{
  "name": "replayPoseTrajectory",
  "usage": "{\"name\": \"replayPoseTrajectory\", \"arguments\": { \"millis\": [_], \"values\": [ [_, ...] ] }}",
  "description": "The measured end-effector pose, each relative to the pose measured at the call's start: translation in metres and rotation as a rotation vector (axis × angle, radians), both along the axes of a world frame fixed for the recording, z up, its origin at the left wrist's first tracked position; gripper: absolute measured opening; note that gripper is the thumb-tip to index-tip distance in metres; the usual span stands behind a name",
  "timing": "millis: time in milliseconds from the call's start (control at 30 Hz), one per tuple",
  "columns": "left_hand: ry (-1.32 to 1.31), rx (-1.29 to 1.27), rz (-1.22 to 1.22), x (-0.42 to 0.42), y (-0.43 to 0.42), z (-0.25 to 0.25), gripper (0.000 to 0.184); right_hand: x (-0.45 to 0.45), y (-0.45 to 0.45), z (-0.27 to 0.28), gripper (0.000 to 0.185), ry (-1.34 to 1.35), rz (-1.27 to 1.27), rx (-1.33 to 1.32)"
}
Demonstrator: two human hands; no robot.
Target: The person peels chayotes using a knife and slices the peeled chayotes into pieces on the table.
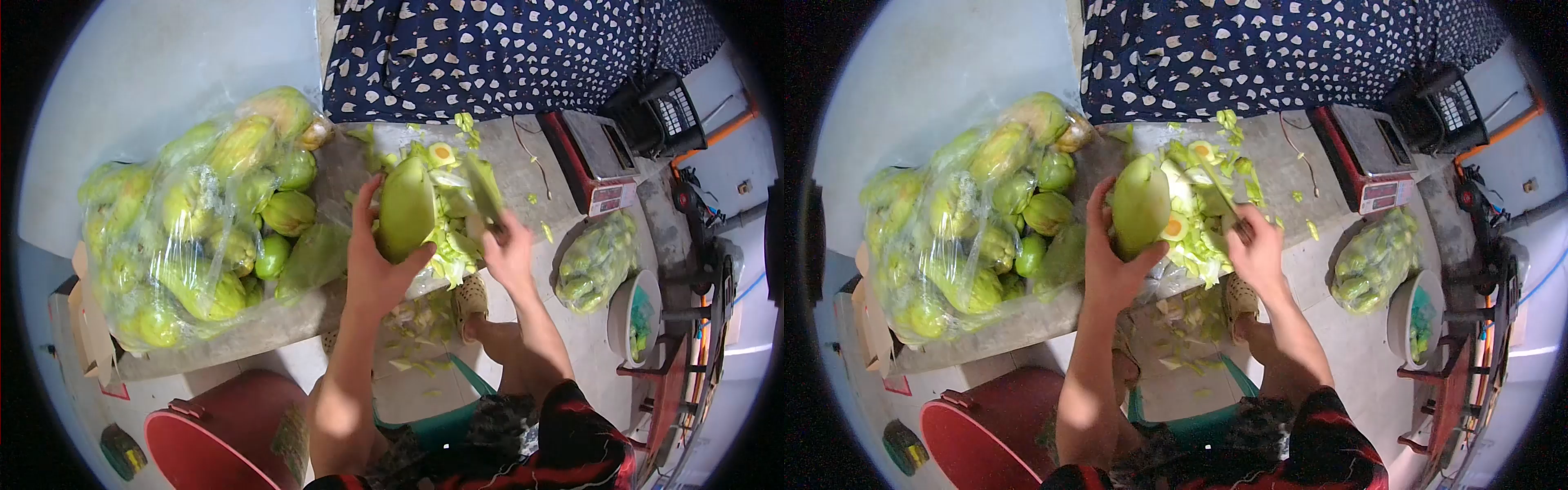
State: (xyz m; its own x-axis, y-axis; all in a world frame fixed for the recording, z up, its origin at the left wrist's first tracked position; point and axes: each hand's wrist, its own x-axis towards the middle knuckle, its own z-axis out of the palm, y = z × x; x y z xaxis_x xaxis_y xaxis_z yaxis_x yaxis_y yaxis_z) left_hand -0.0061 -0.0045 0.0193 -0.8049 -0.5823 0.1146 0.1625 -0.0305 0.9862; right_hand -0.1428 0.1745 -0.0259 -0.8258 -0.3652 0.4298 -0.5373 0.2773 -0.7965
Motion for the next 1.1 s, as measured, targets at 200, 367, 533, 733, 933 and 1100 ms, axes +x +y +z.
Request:
{"name": "replayPoseTrajectory", "arguments": {
  "millis": [200, 367, 533, 733, 933, 1100],
  "values": [
    [-0.009, 0.187, -0.075, 0.003, -0.007, -0.01, 0.09, 0.0, 0.002, 0.015, 0.03, -0.014, -0.027, 0.414],
    [0.026, 0.109, -0.2, 0.011, -0.013, -0.006, 0.088, -0.002, 0.003, 0.013, 0.037, 0.087, -0.071, 0.472],
    [-0.111, 0.563, -0.215, 0.009, -0.012, -0.01, 0.074, -0.005, 0.007, 0.007, 0.038, -0.06, -0.063, 0.355],
    [0.435, 1.287, 0.047, -0.001, -0.005, -0.009, 0.055, -0.005, 0.007, 0.008, 0.035, -0.086, -0.06, 0.309],
    [0.073, 0.916, -0.214, 0.015, -0.025, -0.034, 0.061, 0.0, 0.008, 0.007, 0.035, -0.041, 0.032, 0.269],
    [-0.146, 0.343, -0.125, 0.013, -0.023, -0.015, 0.064, 0.005, 0.01, 0.011, 0.031, 0.015, 0.159, 0.214]
  ]
}}
